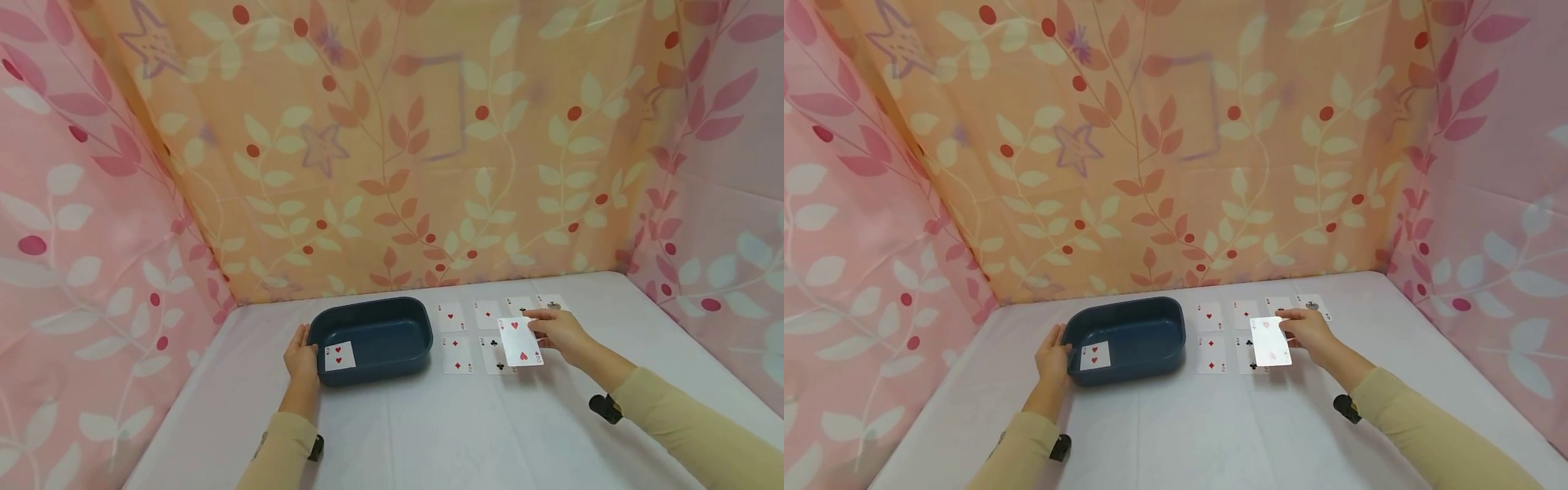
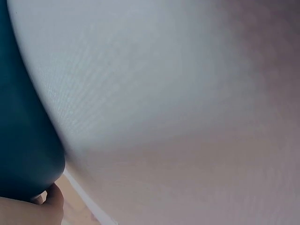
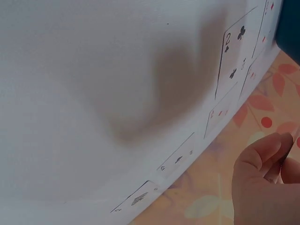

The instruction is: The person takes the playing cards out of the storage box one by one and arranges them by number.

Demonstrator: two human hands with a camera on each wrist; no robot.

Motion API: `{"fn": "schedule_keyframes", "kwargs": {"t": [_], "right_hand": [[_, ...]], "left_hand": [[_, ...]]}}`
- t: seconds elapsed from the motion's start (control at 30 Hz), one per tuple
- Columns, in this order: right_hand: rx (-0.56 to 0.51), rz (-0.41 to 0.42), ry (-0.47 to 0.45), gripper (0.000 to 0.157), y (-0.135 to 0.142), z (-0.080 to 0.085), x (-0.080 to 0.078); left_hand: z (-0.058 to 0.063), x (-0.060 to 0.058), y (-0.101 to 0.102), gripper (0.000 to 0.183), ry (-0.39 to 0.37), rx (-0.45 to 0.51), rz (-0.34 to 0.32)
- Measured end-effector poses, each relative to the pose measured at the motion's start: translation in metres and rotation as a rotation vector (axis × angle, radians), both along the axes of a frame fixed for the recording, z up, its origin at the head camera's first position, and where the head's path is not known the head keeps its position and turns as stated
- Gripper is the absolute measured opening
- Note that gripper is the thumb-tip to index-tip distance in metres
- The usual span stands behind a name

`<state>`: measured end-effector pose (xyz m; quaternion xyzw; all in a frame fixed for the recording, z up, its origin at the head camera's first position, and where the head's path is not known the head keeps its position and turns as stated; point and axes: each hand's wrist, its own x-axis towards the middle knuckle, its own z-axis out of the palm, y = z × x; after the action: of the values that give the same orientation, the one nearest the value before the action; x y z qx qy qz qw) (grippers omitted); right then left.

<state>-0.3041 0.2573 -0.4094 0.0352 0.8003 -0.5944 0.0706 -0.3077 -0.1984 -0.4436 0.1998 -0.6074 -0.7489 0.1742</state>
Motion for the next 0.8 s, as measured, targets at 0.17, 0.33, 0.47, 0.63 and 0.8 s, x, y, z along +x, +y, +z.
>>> {"fn": "schedule_keyframes", "kwargs": {"t": [0.17, 0.33, 0.47, 0.63, 0.8], "right_hand": [[0.004, -0.017, -0.019, 0.048, 0.007, -0.002, 0.001], [0.003, -0.034, -0.044, 0.048, 0.015, -0.009, 0.003], [-0.004, -0.052, -0.06, 0.049, 0.019, -0.014, 0.005], [0.014, -0.078, -0.067, 0.05, 0.023, -0.018, 0.003], [0.034, -0.103, -0.065, 0.048, 0.029, -0.023, 0.0]], "left_hand": [[0.0, 0.0, -0.001, 0.062, -0.001, -0.003, -0.004], [0.001, 0.001, 0.0, 0.061, -0.015, 0.014, -0.003], [0.001, 0.001, 0.0, 0.062, -0.01, 0.022, -0.004], [0.001, 0.001, 0.0, 0.061, -0.009, 0.015, 0.003], [0.0, 0.001, 0.0, 0.062, -0.008, 0.017, -0.003]]}}
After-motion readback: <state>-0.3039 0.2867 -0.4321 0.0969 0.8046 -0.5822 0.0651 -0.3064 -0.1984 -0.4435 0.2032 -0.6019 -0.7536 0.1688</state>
